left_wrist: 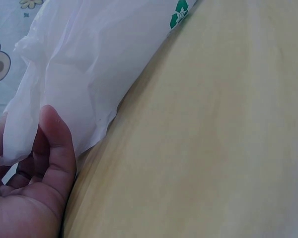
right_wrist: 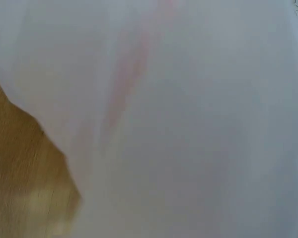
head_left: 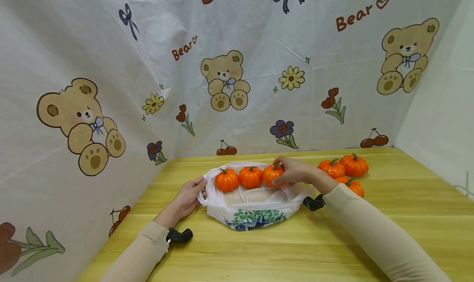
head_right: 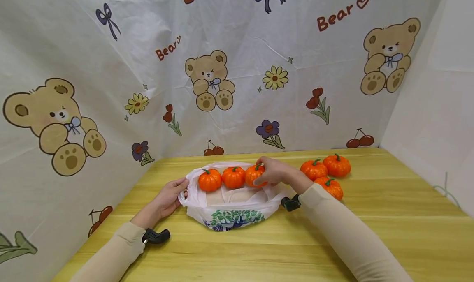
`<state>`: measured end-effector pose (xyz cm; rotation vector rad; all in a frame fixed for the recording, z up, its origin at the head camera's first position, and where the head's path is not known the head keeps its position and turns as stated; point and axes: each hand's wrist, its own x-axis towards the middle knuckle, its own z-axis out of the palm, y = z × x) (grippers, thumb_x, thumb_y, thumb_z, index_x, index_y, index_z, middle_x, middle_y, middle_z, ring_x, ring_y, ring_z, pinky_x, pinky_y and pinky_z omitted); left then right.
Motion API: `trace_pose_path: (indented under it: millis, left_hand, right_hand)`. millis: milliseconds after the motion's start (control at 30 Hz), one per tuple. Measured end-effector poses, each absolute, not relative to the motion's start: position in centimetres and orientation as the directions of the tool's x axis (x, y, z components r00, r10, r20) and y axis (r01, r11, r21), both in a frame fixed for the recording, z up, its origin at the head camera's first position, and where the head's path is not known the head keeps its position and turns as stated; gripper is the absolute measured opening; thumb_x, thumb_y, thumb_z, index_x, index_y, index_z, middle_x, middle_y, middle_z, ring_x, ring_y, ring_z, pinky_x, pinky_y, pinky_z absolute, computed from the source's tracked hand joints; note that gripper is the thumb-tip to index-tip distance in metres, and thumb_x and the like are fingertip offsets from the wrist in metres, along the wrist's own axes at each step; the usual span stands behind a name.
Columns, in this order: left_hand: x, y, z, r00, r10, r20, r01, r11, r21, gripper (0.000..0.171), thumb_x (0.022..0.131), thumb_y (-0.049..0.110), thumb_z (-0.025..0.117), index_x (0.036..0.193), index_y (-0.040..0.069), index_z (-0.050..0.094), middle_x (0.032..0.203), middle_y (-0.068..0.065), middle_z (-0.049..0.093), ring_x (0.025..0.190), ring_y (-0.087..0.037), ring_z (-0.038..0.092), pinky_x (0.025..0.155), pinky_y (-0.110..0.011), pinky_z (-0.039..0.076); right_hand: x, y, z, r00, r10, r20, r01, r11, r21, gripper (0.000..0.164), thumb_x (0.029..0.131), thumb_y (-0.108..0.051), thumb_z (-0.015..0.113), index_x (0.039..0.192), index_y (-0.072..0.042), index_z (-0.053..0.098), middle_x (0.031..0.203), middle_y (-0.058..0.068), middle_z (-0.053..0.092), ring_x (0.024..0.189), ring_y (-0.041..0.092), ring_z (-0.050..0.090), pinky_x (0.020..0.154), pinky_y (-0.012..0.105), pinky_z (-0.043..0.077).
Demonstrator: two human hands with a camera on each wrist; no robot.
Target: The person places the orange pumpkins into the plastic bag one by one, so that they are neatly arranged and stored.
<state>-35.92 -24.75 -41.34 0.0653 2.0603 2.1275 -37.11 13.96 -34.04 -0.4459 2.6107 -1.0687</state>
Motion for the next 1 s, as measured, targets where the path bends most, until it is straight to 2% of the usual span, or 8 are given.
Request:
trace_pose_path:
  millis: [100,267,467,700,800,1000]
  left_hand:
    - [-35.9,-24.7,-41.3,-0.983,0.159,-0.094,-0.1,-0.025,0.995,0.056,0.111,0.025,0.049,0.159,0.0,0.035,0.117,-0.007,0.058,0.077,-0.01,0.053,0.066,-0.02,0.052]
    - [-35.9,-24.7,-41.3,-0.982,0.163,-0.096,-0.101,-0.026,0.995,0.056,0.111,0.026,0.049,0.159,0.0,0.034,0.117,-0.007,0.058,0.076,-0.01,0.053,0.065,-0.021,0.052]
    - [-35.9,-24.8,-41.3,-0.982,0.166,-0.092,-0.098,-0.027,0.995,0.056,0.111,0.025,0.048,0.159,0.0,0.034,0.114,-0.007,0.057,0.075,-0.01,0.053,0.064,-0.021,0.052]
    - [-35.9,-24.8,-41.2,-0.982,0.167,-0.093,-0.098,-0.027,0.995,0.054,0.111,0.024,0.048,0.158,-0.001,0.036,0.114,-0.007,0.057,0.076,-0.011,0.053,0.064,-0.021,0.052]
    - [-35.9,-24.8,-41.2,-0.981,0.168,-0.092,-0.098,-0.029,0.995,0.054,0.111,0.024,0.048,0.158,-0.001,0.036,0.114,-0.007,0.058,0.076,-0.011,0.053,0.065,-0.021,0.052]
    - [-35.9,-24.8,-41.3,-0.981,0.173,-0.09,-0.098,-0.035,0.995,0.055,0.111,0.025,0.049,0.158,0.0,0.035,0.114,-0.007,0.057,0.077,-0.011,0.053,0.065,-0.021,0.052]
  right_hand:
    - [-37.1,13.8,-34.2,-0.923,-0.355,-0.148,-0.161,0.707,-0.689,0.077,0.085,-0.027,0.083,0.146,-0.006,0.041,0.138,0.021,0.053,0.114,0.03,0.057,0.083,0.035,0.06]
    - [-36.9,13.8,-34.6,-0.929,-0.344,-0.14,-0.172,0.733,-0.659,0.078,0.085,-0.027,0.083,0.147,-0.004,0.041,0.14,0.021,0.053,0.119,0.033,0.056,0.089,0.037,0.059]
    - [-36.9,13.7,-34.7,-0.929,-0.343,-0.14,-0.18,0.748,-0.639,0.079,0.086,-0.028,0.083,0.148,-0.005,0.04,0.142,0.021,0.052,0.121,0.033,0.054,0.097,0.043,0.056]
    - [-36.8,13.7,-34.2,-0.926,-0.359,-0.119,-0.21,0.75,-0.627,0.084,0.086,-0.032,0.083,0.151,-0.004,0.038,0.152,0.026,0.046,0.132,0.041,0.051,0.112,0.056,0.044]
    - [-36.8,13.9,-33.8,-0.921,-0.376,-0.1,-0.234,0.741,-0.629,0.084,0.087,-0.034,0.082,0.152,-0.003,0.037,0.155,0.027,0.042,0.137,0.045,0.048,0.114,0.06,0.041]
    - [-36.5,14.1,-32.8,-0.917,-0.391,-0.072,-0.271,0.747,-0.607,0.086,0.088,-0.037,0.081,0.154,-0.005,0.036,0.156,0.026,0.042,0.138,0.046,0.047,0.112,0.062,0.042]
